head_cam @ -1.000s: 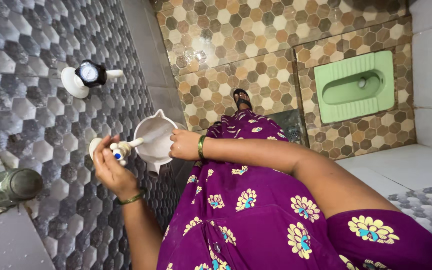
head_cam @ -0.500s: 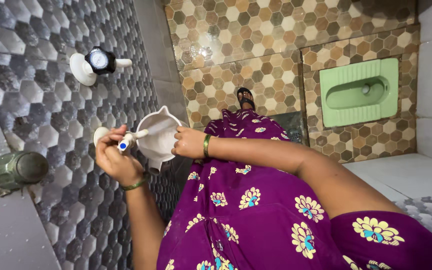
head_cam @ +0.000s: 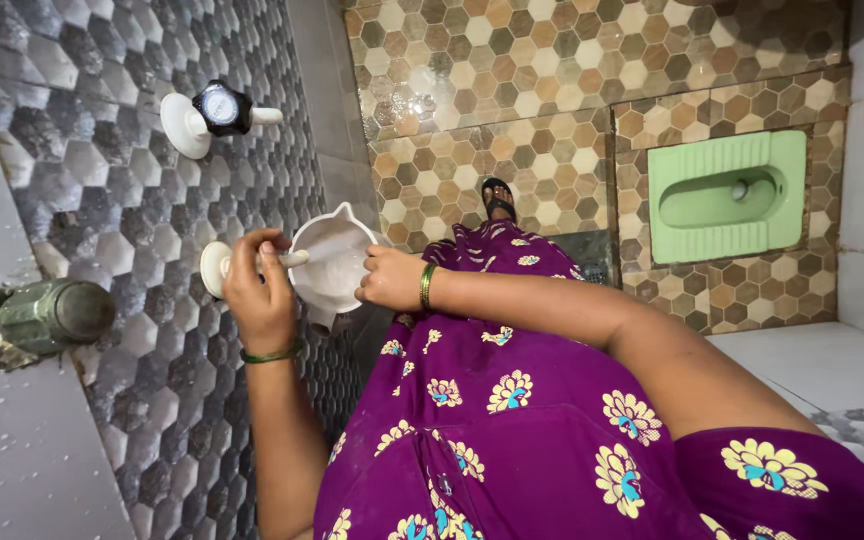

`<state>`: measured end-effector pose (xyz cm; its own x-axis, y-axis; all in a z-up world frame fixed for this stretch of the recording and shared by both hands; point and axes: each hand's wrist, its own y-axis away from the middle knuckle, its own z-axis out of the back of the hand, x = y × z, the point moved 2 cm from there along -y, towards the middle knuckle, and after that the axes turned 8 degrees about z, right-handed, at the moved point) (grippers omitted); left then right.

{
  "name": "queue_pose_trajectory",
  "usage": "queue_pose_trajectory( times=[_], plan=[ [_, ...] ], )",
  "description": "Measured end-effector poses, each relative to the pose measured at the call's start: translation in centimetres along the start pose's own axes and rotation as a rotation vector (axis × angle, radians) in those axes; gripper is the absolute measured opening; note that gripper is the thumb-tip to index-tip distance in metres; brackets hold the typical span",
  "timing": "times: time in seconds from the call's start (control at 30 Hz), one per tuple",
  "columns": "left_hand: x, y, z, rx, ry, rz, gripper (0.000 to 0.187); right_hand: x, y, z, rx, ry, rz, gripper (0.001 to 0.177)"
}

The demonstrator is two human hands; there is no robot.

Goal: The person cleans a bathroom floor using a green scrub brush and water from a wall tap. They then fill a white plastic jug with water from the tap and pour it into a green squat toilet to flush it.

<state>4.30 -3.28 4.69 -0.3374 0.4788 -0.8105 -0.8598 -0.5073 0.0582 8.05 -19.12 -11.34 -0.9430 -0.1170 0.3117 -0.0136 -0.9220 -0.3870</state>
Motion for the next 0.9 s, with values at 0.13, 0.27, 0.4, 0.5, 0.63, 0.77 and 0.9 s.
queue_pose_trajectory(
  times=[0.13, 0.27, 0.4, 0.5, 0.63, 0.77, 0.9],
  plan=[
    [1.2, 0.1, -1.1, -0.166, 0.050, -0.068, 0.017, 0.2, -0.1, 0.0, 0.044, 0.013, 0.001, 0.006],
    [3.6, -0.7, -1.2, -0.254, 0.662, 0.040, 0.019, 0.4, -0.2, -0.3, 0.031, 0.016, 0.003, 0.006],
    [4.6, 0.6, -0.9, -0.252, 0.687, -0.011, 0.021, 0.3, 0.0, -0.4, 0.001, -0.001, -0.010, 0.006],
    [5.1, 0.7, -1.0, -0.258, 0.744, -0.009, 0.022, 0.3, 0.1, -0.2, 0.030, 0.013, -0.008, 0.006],
    [5.0, 0.7, -1.5, -0.305, 0.676, -0.041, 0.025, 0.2, 0.2, 0.3, 0.043, 0.037, 0.007, 0.005],
    [4.8, 0.9, -1.6, -0.322, 0.614, -0.061, 0.026, 0.2, 0.2, 0.2, 0.060, 0.028, -0.006, 0.005],
    [4.5, 1.2, -1.7, -0.321, 0.559, -0.099, 0.025, 0.1, 0.4, 0.2, 0.038, 0.053, -0.001, 0.005]
  ],
)
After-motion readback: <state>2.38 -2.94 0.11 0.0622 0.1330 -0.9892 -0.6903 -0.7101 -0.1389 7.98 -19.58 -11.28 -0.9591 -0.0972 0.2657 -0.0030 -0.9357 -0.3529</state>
